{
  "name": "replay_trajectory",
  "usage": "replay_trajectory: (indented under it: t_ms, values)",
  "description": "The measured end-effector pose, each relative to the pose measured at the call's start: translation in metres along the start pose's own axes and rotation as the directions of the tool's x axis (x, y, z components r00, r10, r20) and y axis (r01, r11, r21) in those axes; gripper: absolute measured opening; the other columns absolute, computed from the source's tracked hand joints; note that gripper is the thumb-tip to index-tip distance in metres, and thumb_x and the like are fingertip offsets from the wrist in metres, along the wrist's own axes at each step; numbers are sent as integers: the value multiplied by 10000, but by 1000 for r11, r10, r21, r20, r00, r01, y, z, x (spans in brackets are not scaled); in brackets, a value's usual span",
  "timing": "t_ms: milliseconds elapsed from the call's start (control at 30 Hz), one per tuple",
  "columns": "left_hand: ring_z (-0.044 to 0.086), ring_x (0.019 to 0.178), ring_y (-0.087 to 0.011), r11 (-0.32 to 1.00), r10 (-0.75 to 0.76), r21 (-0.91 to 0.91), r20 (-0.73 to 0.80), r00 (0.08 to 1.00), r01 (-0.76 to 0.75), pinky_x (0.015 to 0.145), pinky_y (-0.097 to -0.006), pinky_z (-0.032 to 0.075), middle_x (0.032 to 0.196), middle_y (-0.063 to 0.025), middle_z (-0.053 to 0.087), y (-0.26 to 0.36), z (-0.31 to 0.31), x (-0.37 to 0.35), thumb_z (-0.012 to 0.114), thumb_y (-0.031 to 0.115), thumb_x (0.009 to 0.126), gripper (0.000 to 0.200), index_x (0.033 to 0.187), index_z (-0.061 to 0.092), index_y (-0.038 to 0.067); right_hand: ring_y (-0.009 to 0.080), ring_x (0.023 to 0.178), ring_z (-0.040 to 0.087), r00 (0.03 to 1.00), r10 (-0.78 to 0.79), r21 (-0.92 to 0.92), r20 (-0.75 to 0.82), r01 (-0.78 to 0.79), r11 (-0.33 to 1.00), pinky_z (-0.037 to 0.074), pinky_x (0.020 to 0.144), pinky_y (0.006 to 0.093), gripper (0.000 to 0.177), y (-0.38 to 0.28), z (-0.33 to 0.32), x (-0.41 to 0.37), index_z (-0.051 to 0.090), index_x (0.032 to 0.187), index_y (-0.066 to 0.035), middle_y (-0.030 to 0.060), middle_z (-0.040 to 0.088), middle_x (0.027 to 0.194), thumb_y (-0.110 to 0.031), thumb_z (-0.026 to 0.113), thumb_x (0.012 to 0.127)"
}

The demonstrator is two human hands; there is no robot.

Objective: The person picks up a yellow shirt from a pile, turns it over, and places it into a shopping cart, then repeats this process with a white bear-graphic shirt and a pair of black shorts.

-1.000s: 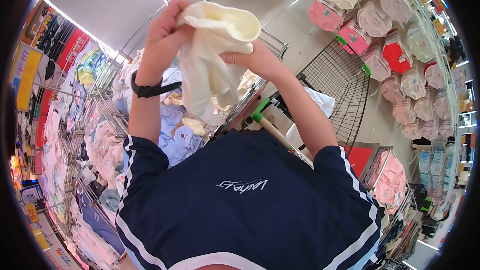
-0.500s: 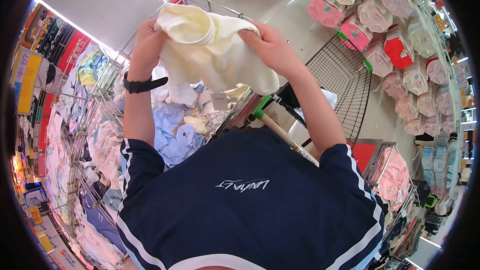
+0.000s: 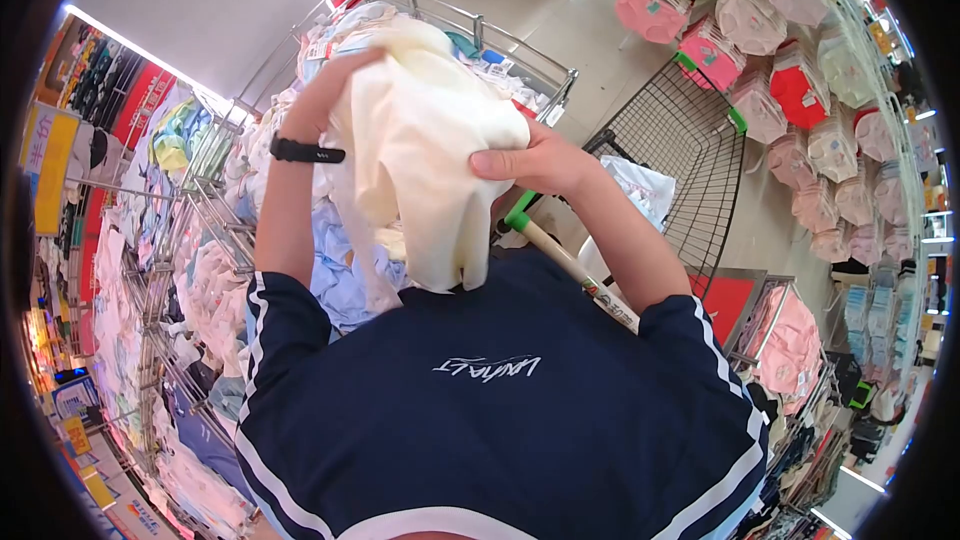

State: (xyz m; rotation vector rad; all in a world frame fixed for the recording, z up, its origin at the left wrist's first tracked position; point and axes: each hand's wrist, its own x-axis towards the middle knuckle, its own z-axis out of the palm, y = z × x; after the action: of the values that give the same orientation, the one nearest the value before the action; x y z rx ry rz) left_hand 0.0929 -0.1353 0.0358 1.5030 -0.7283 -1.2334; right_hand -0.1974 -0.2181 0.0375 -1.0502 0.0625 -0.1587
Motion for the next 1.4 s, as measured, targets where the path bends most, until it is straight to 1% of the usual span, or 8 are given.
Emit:
replay_trajectory:
  t_ms: [133, 300, 667, 800, 900, 1000, 1233, 1400]
  values:
    - [570, 1065, -189, 946, 172, 243, 176, 969, -213, 918, -290, 433, 1184, -122, 607, -34, 43, -7, 479, 479, 949, 578, 1231, 569, -18, 200, 1157, 528, 999, 32, -27, -13, -33, 999, 440, 958, 358, 565, -21, 15, 1, 456, 1337, -28, 103, 560, 1245, -180, 692, 847]
    - [474, 1240, -234, 629, 428, -774, 421, 800, 71, 1054, -409, 373, 1411, -146, 415, -64, 61, -63, 564, 638, 831, 922, 1454, 260, 29, 176, 1046, 594, 981, -31, -210, -193, -10, 978, 500, 863, 325, 443, -33, 18, 11, 519, 1252, -9, 91, 611, 1146, -187, 669, 874]
    - [563, 1087, -158, 961, 190, -250, 303, 934, -114, 918, -317, 469, 1209, -71, 585, -70, 120, -73, 760, -8, 708, 667, 1306, 465, 12, 172, 948, 640, 860, 78, 99, -504, -33, 995, 534, 805, 310, 364, -34, -27, 3, 584, 1081, 58, 122, 652, 1064, -263, 615, 914]
    - [591, 1044, -160, 961, 216, -249, 398, 892, -121, 892, -318, 486, 1153, -79, 613, -31, 102, -79, 750, 13, 723, 634, 1293, 473, 3, 188, 1071, 603, 685, 477, -142, -550, -640, 755, 485, 914, 362, 491, -51, -76, -56, 555, 1155, 52, 162, 610, 1188, -367, 603, 905]
    - [598, 1015, -156, 981, 137, -191, 515, 846, -43, 888, -313, 483, 1131, -76, 616, -13, 107, -71, 747, 60, 732, 611, 1277, 478, 7, 212, 1233, 494, 840, -313, -625, -443, -40, 779, 381, 1027, 404, 699, -54, -36, -67, 470, 1301, 13, 156, 537, 1305, -459, 672, 827]
    - [602, 979, -147, 992, 125, -80, 615, 779, -96, 854, -306, 488, 1101, -69, 626, -13, 131, -50, 745, 80, 725, 581, 1249, 505, 12, 253, 1257, 471, 957, -256, -873, -135, 7, 488, 371, 1017, 379, 1006, -36, -1, -54, 316, 1423, -34, 151, 535, 1304, -457, 818, 660]
    - [578, 1047, -169, 955, -66, 282, 512, 856, -95, 884, -304, 462, 1152, -97, 608, -13, 134, -32, 797, 224, 702, 720, 1309, 476, 9, 142, 850, 648, 803, 61, -269, -593, -269, 925, 506, 768, 283, 392, 15, 2, -52, 632, 1060, 39, 90, 682, 933, -218, 729, 780]
    - [463, 1247, -277, 864, 472, 41, 280, 836, -502, 1036, -383, 371, 1340, -161, 476, -75, 145, -52, 838, 330, 666, 979, 1421, 304, 8, 166, 852, 664, 708, -81, -126, -702, -12, 992, 537, 745, 292, 345, -8, -6, -63, 597, 1113, 49, 117, 673, 982, -161, 674, 849]
